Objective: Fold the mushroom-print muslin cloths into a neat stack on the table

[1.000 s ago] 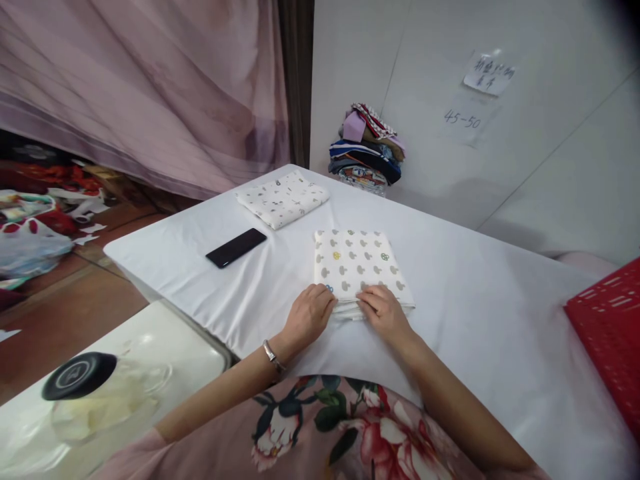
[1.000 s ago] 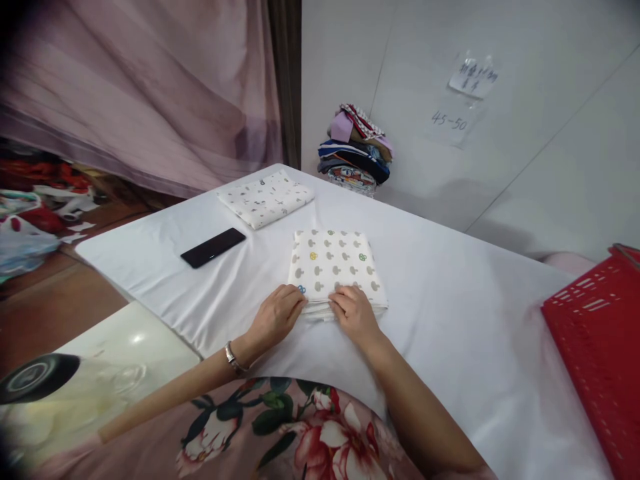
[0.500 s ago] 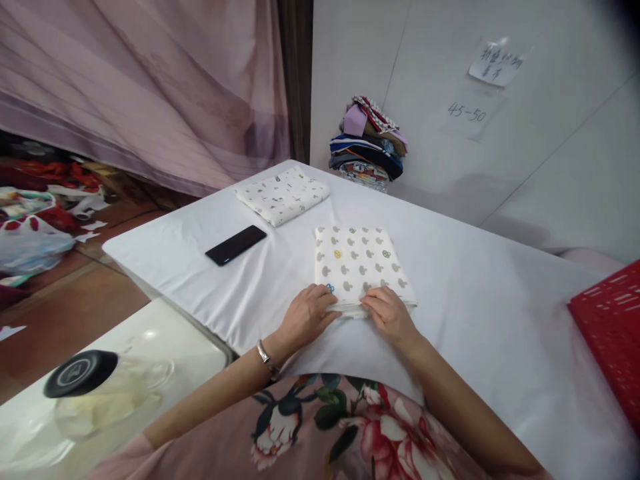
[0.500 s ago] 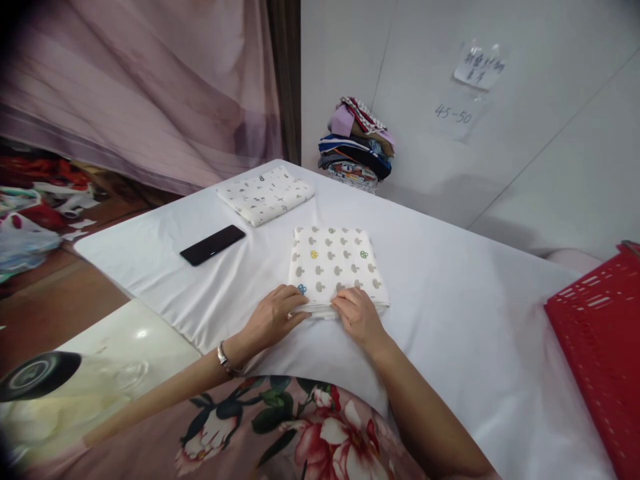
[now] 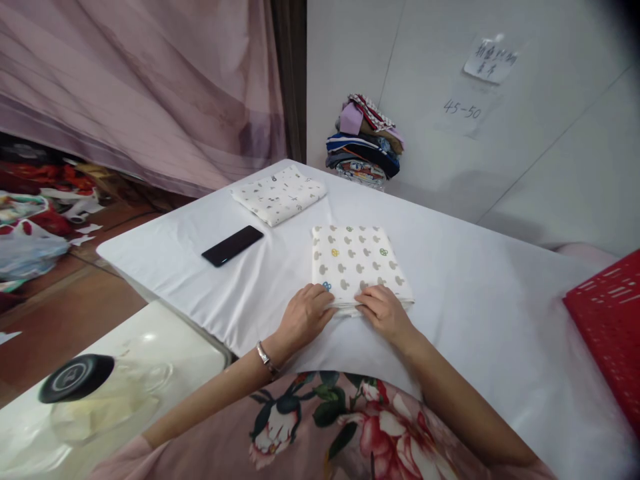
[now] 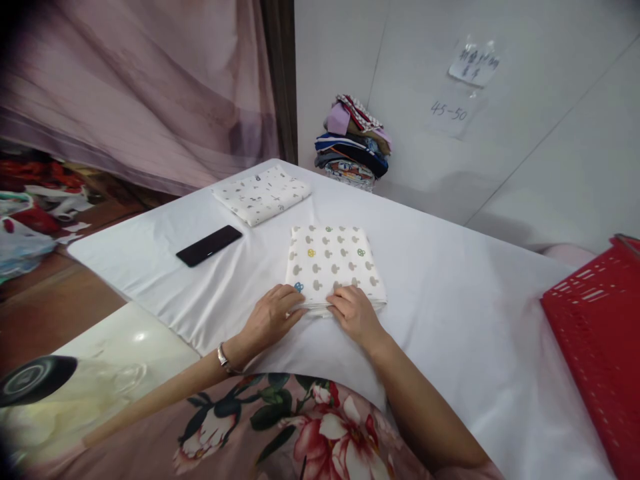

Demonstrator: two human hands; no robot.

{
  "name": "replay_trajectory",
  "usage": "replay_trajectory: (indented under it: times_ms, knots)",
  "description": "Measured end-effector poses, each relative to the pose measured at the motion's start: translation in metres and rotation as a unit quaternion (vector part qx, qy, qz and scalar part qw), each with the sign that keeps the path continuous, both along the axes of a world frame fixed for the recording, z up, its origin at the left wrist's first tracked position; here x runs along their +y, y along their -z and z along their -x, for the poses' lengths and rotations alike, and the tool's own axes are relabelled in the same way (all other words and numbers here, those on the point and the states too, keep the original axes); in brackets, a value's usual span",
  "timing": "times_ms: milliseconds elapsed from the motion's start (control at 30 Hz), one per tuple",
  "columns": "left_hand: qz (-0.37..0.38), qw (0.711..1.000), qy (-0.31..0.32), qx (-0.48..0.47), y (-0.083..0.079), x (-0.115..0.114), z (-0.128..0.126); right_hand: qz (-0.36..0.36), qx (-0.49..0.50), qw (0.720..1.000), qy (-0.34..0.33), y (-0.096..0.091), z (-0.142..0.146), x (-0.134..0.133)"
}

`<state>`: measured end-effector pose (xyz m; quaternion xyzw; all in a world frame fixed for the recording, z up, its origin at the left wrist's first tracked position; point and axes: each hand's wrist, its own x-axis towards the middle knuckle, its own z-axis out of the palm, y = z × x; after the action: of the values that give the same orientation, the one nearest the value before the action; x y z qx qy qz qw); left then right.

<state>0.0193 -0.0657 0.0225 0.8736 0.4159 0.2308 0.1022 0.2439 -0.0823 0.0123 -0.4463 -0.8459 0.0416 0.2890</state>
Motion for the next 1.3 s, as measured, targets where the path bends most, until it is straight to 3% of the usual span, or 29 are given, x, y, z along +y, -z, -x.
replay_trajectory:
  times_ms: [333, 733, 1067, 1300]
  knots:
    - [0.029, 0.999, -0.024, -0.028, 0.001, -0.005, 0.010, 0.000, 0.013, 1.000, 0.006, 0.003, 0.000, 0.002]
    - [0.017, 0.996, -0.078, -0.033, -0.001, -0.006, -0.004, -0.030, 0.025, 0.999, 0.013, 0.006, 0.001, 0.001]
    - [0.072, 0.990, -0.052, -0.108, -0.001, -0.006, 0.004, -0.019, 0.039, 0.999, 0.016, 0.005, 0.001, 0.000]
    - [0.097, 0.991, -0.054, -0.075, -0.005, -0.002, 0.002, -0.015, 0.044, 0.999, 0.015, 0.006, 0.000, 0.000]
